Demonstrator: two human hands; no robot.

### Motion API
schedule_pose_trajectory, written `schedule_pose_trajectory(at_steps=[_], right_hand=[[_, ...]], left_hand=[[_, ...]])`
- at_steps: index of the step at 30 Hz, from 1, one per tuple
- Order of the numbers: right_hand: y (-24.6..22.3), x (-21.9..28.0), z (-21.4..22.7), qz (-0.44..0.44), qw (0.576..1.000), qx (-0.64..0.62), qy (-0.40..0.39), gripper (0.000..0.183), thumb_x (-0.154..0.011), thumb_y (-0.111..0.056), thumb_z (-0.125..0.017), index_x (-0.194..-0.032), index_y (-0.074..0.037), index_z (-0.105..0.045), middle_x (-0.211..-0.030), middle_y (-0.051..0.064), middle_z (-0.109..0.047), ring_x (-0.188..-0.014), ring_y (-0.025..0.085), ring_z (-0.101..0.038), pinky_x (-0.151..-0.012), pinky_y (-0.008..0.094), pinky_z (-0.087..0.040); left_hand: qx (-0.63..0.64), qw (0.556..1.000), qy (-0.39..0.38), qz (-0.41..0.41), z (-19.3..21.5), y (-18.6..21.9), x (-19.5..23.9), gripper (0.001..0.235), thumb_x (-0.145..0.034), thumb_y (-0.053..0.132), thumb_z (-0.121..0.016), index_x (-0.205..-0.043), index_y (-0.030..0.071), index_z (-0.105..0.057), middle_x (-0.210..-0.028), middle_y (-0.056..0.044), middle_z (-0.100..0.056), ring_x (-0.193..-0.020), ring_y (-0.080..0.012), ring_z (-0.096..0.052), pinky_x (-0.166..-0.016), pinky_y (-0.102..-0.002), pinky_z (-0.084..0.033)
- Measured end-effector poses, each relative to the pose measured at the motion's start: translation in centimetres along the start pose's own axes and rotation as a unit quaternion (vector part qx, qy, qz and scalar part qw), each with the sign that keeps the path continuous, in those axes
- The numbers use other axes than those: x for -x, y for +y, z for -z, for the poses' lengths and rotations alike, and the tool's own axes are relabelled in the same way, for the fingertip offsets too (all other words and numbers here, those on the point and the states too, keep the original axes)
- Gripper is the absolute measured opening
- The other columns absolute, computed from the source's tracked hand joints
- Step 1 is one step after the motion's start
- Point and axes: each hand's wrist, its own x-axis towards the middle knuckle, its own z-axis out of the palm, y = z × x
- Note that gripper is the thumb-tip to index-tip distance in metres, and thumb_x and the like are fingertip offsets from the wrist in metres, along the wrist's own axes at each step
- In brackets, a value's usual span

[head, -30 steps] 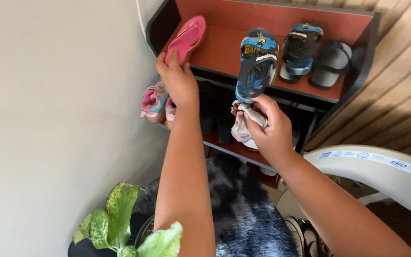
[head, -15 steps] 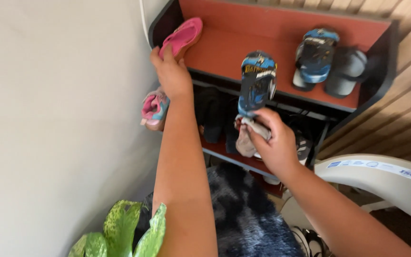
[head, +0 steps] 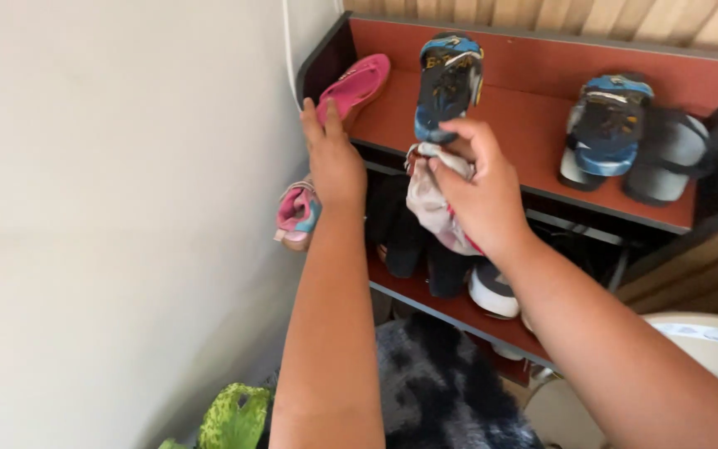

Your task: The person cleans several pairs of shoes using a white cloth. They wipe the exterior and interior of black shoes, pink and blue children's shoes, black sandals, pink flip-flops, and white sneakers, then place them on a shoe rack.

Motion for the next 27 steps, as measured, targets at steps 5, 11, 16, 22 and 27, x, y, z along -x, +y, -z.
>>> schedule_pose_trajectory(at_steps=[5, 11, 16, 22, 27], right_hand=[[1.0, -0.9, -1.1, -0.064, 0.998, 0.014, 0.009, 0.048, -0.088, -0.018, -0.073, -0.132, -0.033, -0.060, -0.115, 0.011, -0.075, -0.117, 0.033, -0.067, -0.101, 0.045, -0.050], [4.6, -1.3, -1.3, -0.093, 0.995, 0.005, 0.023, 0.048, -0.087, -0.017, -0.075, -0.131, -0.029, -0.061, -0.114, 0.011, -0.074, -0.115, 0.032, -0.067, -0.103, 0.045, -0.049], [3.8, -0.5, 0.4, -0.138, 0.990, 0.010, 0.029, 0.048, -0.087, -0.021, -0.074, -0.131, -0.036, -0.062, -0.107, 0.007, -0.076, -0.110, 0.025, -0.070, -0.101, 0.038, -0.050], [-0.2, 4.9, 6.6, 0.075, 0.997, -0.006, 0.035, 0.043, -0.091, 0.007, -0.063, -0.132, -0.001, -0.052, -0.129, 0.014, -0.061, -0.116, 0.024, -0.066, -0.099, 0.033, -0.052], [1.4, 9.9, 12.7, 0.101, 0.982, -0.046, 0.151, 0.038, -0.101, 0.021, -0.051, -0.133, 0.007, -0.035, -0.127, 0.028, -0.055, -0.105, 0.029, -0.062, -0.095, 0.035, -0.052]], left_hand=[[-0.013, 1.000, 0.005, -0.002, -1.0, -0.8, -0.4, 0.061, -0.095, 0.001, -0.066, -0.151, 0.012, -0.047, -0.163, -0.019, -0.029, -0.149, -0.0437, -0.037, -0.115, -0.050, -0.048], [-0.021, 1.000, 0.012, -0.005, -1.7, -1.6, -0.2, 0.059, -0.099, 0.001, -0.062, -0.153, 0.015, -0.045, -0.166, -0.014, -0.026, -0.153, -0.0401, -0.032, -0.117, -0.049, -0.048], [-0.125, 0.991, -0.023, 0.044, 0.2, 1.3, -0.1, 0.082, -0.097, 0.016, -0.075, -0.163, 0.027, -0.028, -0.172, -0.011, -0.007, -0.158, -0.0405, -0.016, -0.118, -0.073, -0.031], [0.078, 0.986, 0.054, -0.134, 3.0, 11.8, 1.3, 0.046, -0.090, 0.011, -0.065, -0.135, 0.017, -0.059, -0.145, -0.016, -0.051, -0.132, -0.0372, -0.054, -0.113, -0.053, -0.039], [0.264, 0.935, -0.169, -0.168, 3.0, 21.8, 6.9, 0.067, -0.086, 0.025, -0.076, -0.146, 0.019, -0.048, -0.155, -0.016, -0.045, -0.133, -0.0360, -0.060, -0.104, -0.043, -0.055]])
